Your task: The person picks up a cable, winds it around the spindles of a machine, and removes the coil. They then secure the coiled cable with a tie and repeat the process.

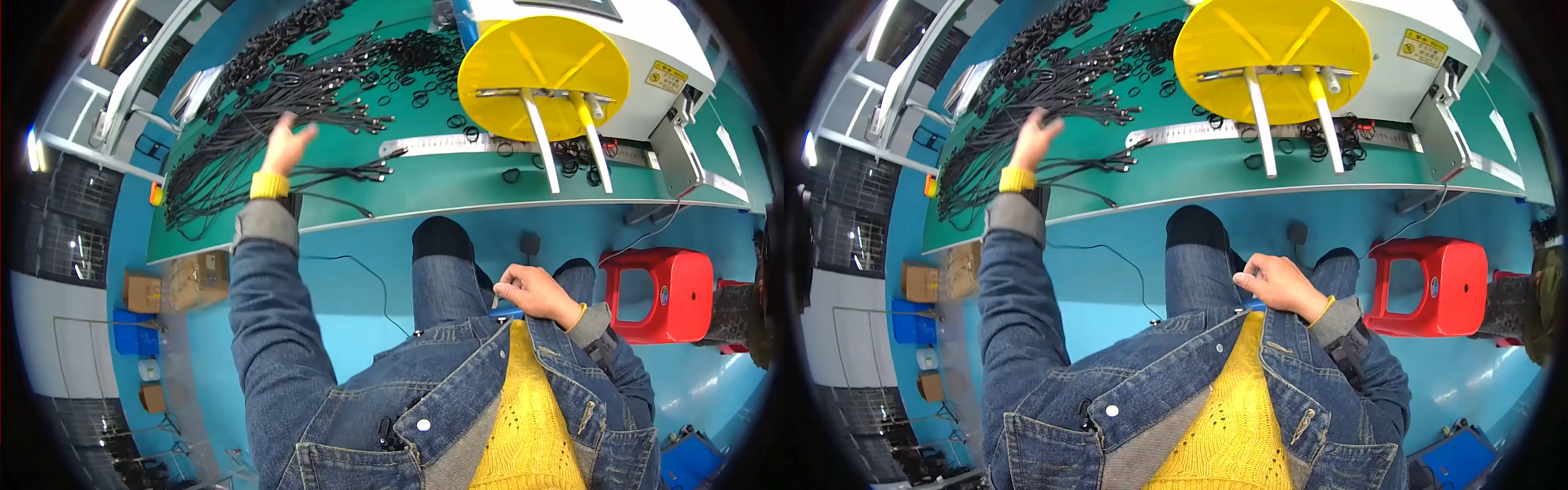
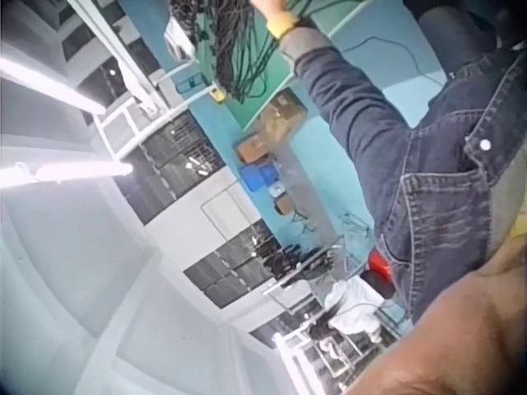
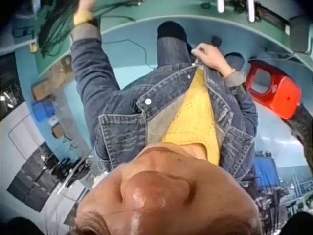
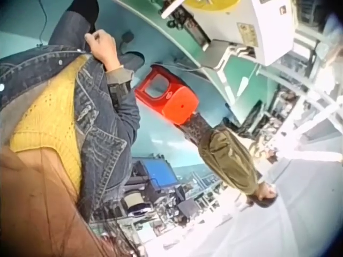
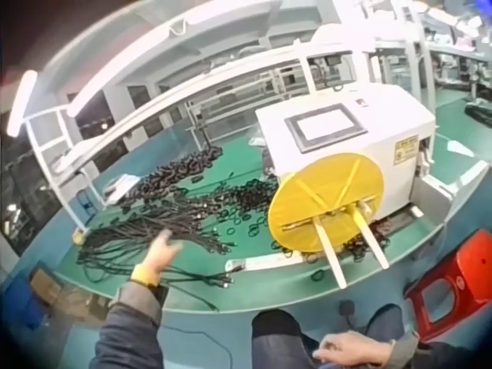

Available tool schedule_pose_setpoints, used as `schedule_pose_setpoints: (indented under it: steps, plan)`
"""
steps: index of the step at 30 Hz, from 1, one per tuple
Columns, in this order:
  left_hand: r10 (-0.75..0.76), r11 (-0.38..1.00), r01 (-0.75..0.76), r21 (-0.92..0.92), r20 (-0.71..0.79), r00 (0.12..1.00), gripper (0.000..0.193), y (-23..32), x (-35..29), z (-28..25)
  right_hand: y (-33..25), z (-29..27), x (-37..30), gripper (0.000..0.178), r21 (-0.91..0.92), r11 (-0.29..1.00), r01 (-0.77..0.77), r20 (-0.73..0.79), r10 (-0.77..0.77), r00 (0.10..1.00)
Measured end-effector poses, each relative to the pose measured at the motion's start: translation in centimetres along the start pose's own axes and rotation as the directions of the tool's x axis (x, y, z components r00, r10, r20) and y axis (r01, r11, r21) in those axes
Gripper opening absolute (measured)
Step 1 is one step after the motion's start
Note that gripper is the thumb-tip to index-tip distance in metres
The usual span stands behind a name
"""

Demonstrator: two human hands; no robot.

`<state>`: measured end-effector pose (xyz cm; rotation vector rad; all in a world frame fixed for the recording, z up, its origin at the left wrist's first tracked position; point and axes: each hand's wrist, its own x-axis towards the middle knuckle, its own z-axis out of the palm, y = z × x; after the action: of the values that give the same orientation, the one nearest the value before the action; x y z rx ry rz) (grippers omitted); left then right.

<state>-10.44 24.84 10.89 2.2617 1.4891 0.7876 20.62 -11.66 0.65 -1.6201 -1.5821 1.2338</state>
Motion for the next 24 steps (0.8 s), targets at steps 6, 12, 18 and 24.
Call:
schedule_pose_setpoints:
  steps: [6,12,18,24]
  plan:
    - [0.092,0.975,-0.173,0.140,0.452,0.887,0.032,-1.8,-5.6,1.9,0.4,-0.6,-1.0,0.026,-0.034,0.999,-0.039,-0.022,0.039,0.999]
    - [0.130,0.989,-0.140,0.039,0.189,0.973,0.017,-1.8,-7.1,2.6,0.9,-0.4,-0.5,0.027,-0.053,0.994,0.094,-0.055,-0.097,0.994]
    - [0.280,0.957,-0.281,0.069,0.023,0.960,0.012,-1.3,-7.2,3.4,-0.1,-0.8,-1.1,0.022,-0.027,0.999,0.017,-0.005,-0.017,1.000]
    - [0.353,0.903,-0.390,-0.180,-0.206,0.913,0.012,6.7,-8.3,3.8,1.6,-1.0,-1.7,0.013,0.159,0.987,0.020,-0.136,0.002,0.991]
